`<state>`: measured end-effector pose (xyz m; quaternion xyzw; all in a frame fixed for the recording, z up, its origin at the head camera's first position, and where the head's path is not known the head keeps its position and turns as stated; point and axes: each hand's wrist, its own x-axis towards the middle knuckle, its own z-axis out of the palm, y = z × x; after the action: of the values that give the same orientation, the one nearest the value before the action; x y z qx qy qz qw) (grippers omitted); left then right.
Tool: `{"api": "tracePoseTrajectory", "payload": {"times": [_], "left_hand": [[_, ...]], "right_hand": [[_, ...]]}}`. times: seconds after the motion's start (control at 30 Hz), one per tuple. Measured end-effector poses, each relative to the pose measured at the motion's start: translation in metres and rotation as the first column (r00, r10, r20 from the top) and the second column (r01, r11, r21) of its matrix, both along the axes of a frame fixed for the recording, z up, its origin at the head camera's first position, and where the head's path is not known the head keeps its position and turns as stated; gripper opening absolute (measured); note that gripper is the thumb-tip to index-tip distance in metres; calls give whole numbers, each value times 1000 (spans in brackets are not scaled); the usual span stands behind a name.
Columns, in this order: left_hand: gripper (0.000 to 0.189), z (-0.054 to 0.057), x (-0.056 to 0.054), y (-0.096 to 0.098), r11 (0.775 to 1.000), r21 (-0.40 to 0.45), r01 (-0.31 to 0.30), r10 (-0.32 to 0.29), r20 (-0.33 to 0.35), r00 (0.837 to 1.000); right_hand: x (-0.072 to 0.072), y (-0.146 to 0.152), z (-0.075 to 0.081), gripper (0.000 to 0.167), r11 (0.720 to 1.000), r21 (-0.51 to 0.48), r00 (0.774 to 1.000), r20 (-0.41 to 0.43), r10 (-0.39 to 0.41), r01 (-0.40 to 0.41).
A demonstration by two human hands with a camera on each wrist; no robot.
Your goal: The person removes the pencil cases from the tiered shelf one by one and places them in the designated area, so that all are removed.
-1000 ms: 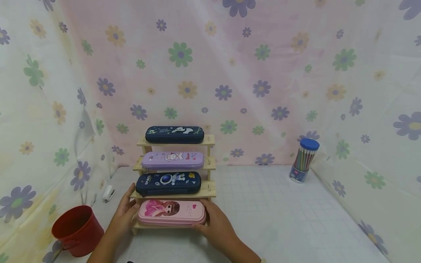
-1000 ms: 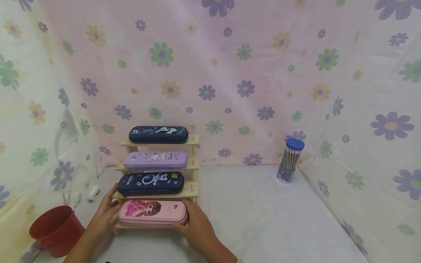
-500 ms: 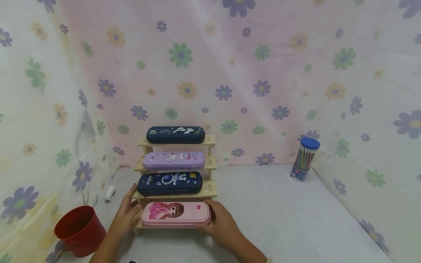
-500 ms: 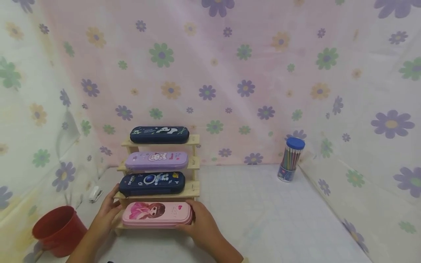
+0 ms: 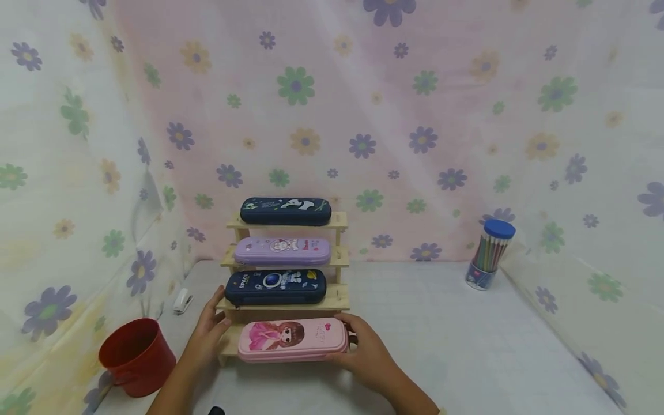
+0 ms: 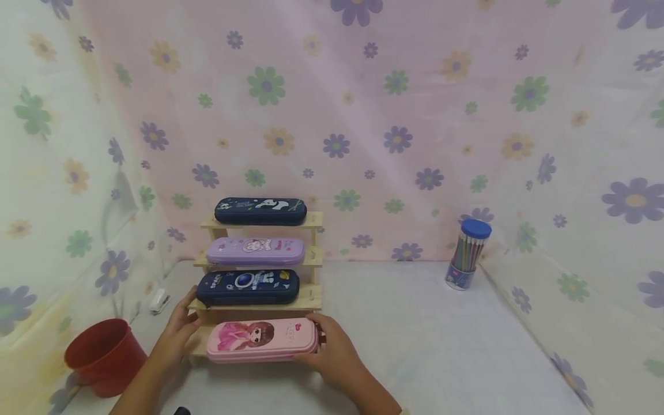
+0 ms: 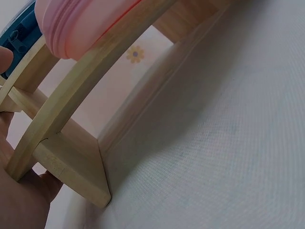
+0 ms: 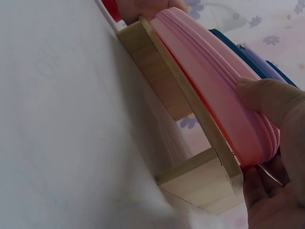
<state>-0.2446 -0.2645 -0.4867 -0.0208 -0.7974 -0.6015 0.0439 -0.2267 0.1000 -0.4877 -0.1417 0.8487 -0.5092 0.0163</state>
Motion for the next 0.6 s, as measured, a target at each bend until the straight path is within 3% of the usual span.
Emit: {"api": "tracePoseTrajectory", "payload": {"times": [0.33, 0.6], "left_hand": [[72, -1, 0, -1, 999, -32, 4, -6, -62, 998], [71, -1, 0, -3, 1000, -19, 22, -23, -64, 998]], "right_hand": [[-6, 16, -1, 83, 999, -33, 997, 71, 34, -31], [-13, 46, -2, 83, 992, -114, 989, 135, 61, -45]]}}
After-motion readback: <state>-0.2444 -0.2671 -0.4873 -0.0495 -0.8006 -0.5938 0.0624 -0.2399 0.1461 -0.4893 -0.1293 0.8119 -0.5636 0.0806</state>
